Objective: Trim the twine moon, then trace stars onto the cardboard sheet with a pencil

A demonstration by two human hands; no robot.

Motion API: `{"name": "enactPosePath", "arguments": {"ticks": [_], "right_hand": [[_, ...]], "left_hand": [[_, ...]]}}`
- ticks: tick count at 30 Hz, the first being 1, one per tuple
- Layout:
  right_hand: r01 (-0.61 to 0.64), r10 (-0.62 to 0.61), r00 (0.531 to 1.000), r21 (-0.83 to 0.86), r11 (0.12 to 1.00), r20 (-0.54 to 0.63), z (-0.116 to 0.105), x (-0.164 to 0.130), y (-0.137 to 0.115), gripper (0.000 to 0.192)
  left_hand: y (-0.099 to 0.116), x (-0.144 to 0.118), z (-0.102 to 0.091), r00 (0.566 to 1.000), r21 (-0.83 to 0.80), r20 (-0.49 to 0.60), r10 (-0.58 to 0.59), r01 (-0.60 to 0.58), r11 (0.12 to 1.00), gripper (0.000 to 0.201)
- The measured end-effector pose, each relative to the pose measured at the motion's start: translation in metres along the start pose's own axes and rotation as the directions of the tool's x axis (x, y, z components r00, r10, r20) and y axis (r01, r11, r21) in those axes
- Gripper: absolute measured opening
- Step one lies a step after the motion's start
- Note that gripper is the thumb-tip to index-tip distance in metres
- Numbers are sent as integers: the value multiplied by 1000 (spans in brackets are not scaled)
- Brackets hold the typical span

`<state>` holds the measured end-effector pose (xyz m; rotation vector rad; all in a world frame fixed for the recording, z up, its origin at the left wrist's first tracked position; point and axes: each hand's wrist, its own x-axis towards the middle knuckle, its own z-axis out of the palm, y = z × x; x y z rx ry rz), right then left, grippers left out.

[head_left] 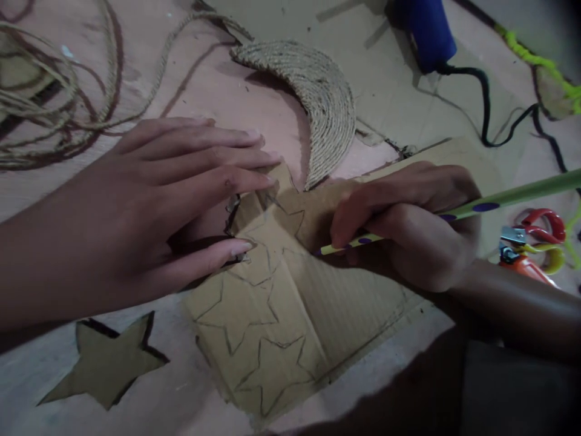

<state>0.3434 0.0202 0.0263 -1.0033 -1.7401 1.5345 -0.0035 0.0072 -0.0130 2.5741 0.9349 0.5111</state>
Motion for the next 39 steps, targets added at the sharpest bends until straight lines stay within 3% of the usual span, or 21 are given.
{"name": "enactPosePath", "arguments": {"ticks": [5, 11, 15, 18, 29, 35, 39], "right_hand": [[4, 9, 997, 165, 986, -78, 1, 1, 7, 33], [70, -2, 963, 242, 968, -269, 5, 8, 17, 15], [139, -74, 924, 148, 979, -375, 8, 11, 23, 38], [146, -108, 931, 85, 986, -348, 9, 12, 26, 45], [251, -241, 932, 3, 968, -271, 6, 13, 33, 39], [290, -278, 939, 29, 957, -200, 0, 8, 42, 21], [299, -291, 942, 26, 954, -168, 0, 6, 39, 22]], "left_hand": [[-3, 3, -6, 999, -26, 45, 0, 1, 1000, 60], [-7, 7, -13, 998, -38, 61, -24, 27, 999, 56], [-6, 10, -15, 998, -9, 67, -12, 12, 1000, 53], [-6, 11, -15, 998, -24, 61, 10, -9, 1000, 52], [-9, 7, -8, 998, -48, 17, 58, -57, 997, 52], [-11, 6, -10, 996, -39, 49, 78, -77, 996, 53], [-10, 7, -9, 996, -33, 44, 81, -80, 996, 52]]}}
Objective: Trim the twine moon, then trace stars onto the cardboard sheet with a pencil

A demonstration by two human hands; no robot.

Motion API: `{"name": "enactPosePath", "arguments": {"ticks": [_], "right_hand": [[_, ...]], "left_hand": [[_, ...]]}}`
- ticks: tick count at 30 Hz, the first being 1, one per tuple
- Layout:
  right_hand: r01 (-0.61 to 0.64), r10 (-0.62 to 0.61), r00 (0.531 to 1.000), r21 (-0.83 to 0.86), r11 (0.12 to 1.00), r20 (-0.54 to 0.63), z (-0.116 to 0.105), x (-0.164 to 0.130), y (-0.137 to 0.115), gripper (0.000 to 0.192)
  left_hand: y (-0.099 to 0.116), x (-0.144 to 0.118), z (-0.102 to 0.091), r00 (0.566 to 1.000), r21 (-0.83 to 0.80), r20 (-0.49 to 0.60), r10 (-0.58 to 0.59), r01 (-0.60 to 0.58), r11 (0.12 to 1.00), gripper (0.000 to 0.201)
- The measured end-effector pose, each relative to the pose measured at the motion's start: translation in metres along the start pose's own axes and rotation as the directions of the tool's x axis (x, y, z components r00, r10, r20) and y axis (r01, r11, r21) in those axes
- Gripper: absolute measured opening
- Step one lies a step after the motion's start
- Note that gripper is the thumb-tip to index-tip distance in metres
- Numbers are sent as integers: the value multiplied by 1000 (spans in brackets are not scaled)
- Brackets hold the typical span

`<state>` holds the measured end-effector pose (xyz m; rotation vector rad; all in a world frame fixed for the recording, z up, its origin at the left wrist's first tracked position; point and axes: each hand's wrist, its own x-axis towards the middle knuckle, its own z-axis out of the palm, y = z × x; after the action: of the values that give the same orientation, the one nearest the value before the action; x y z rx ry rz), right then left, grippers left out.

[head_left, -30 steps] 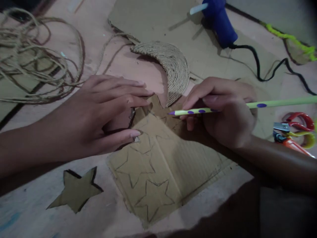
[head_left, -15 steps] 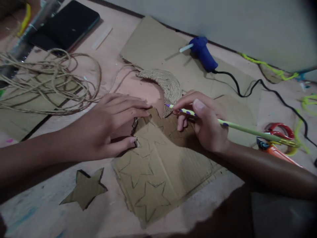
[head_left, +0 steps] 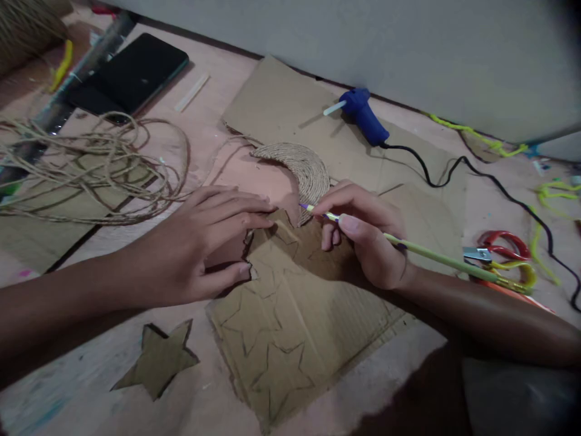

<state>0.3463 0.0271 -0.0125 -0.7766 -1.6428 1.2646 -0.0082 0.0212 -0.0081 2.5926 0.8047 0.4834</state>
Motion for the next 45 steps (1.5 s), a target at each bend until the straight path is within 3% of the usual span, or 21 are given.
{"name": "enactPosePath", "arguments": {"ticks": [8, 12, 22, 33, 39, 45], "right_hand": [[-32, 34, 998, 39, 999, -51, 4, 5, -7, 36], [-37, 44, 995, 80, 996, -88, 5, 5, -8, 45], [28, -26, 998, 41, 999, -64, 5, 5, -8, 40], [1, 9, 994, 93, 996, -106, 9, 2, -10, 45], [-39, 49, 990, 76, 996, -134, 6, 0, -14, 38], [-27, 38, 992, 89, 996, -122, 8, 0, -15, 43]], "left_hand": [[0, -1, 12, 996, 21, -88, 14, -12, 1000, 47], [1, -2, 13, 997, 35, -81, 14, -11, 999, 46], [4, -2, 11, 997, 22, -75, -15, 16, 1000, 46], [6, 0, -1, 999, 39, 44, -28, 26, 999, 50], [5, 0, 7, 999, 39, -49, -23, 25, 999, 45], [4, 0, 10, 999, 44, -50, -18, 20, 999, 44]]}}
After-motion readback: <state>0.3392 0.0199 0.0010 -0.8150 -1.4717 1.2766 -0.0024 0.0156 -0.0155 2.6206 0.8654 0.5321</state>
